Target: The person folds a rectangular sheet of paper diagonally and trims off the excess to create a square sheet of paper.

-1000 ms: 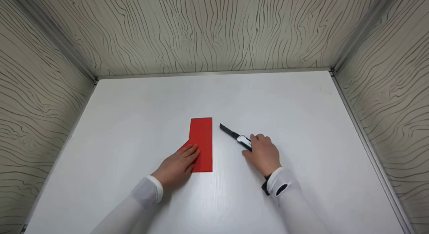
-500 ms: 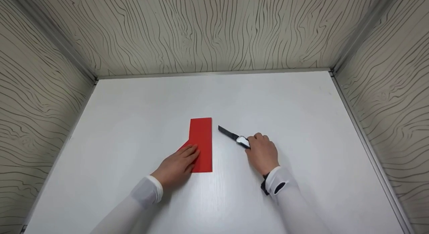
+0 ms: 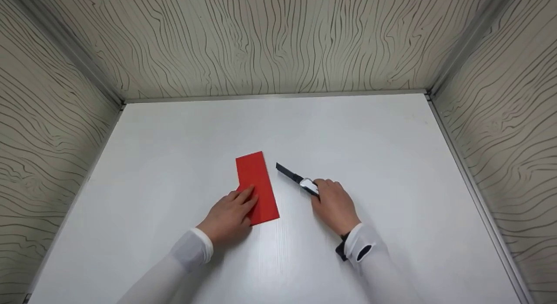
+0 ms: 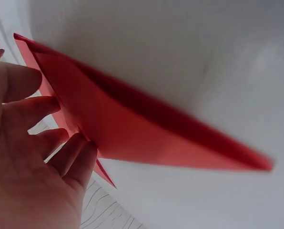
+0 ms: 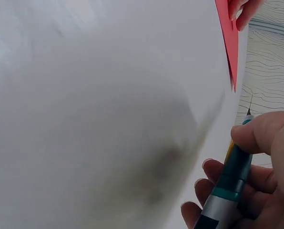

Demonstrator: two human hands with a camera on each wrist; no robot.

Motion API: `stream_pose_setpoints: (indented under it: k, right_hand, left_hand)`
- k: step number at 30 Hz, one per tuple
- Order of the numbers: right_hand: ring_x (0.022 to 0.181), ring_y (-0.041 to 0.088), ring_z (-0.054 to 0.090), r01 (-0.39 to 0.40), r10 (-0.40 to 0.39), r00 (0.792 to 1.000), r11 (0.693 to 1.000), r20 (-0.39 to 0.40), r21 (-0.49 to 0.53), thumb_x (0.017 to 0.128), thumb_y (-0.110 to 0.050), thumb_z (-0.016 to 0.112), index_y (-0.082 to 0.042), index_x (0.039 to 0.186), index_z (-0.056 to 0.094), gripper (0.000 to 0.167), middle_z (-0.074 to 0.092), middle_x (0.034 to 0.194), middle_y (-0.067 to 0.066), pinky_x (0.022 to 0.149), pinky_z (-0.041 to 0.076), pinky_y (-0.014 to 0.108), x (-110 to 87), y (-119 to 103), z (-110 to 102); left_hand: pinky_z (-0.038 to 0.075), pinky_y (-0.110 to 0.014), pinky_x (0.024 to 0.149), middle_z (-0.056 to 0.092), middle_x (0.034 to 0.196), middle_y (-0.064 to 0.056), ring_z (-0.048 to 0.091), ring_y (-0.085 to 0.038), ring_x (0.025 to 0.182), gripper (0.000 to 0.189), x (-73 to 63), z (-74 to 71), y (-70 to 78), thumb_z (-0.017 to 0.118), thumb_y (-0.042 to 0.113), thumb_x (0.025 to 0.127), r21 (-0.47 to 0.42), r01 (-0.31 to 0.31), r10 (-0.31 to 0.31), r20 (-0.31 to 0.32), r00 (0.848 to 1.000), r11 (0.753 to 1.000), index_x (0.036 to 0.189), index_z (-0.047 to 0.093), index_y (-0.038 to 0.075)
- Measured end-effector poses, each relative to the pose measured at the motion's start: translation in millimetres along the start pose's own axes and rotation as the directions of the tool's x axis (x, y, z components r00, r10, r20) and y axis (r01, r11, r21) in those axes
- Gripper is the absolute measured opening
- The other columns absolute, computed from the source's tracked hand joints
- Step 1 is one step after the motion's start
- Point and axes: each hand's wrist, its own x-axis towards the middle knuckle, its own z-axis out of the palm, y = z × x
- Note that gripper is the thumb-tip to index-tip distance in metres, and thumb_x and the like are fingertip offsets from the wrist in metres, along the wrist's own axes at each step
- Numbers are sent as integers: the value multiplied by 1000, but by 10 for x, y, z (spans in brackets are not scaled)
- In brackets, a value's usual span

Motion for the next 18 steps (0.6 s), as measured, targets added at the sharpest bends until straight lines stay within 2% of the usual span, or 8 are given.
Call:
stream_pose_setpoints:
  k: [6, 12, 18]
  right_hand:
    - [81, 21, 49, 27, -27, 1000, 999, 13, -32, 97, -17, 66, 1, 135, 62, 42, 60, 94, 4, 69, 42, 35, -27, -25, 36]
    - [74, 16, 45, 61, -61, 998, 996, 1, -66, 96, -31, 73, -4, 134, 65, 47, 53, 85, -3, 63, 39, 31, -49, -13, 35]
    - [76, 14, 46, 73, -73, 997, 996, 1, -48, 94, -31, 75, -9, 135, 66, 47, 55, 86, -7, 65, 40, 31, -109, -24, 58]
  left_hand:
    - [38, -40, 114, 33, 165, -7, 38, -29, 142, 74, 10, -25, -5, 66, 39, 92, 21, -7, 7, 16, 1000, 1000, 159, 41, 20]
    - [40, -41, 111, 35, 164, -8, 43, -28, 136, 80, 43, -40, -22, 69, 45, 88, 38, -30, 30, 10, 1000, 999, 158, 41, 18]
    - [44, -38, 107, 38, 161, -8, 46, -25, 130, 84, 30, -16, -20, 69, 57, 88, 52, -40, 40, 0, 999, 998, 157, 43, 17]
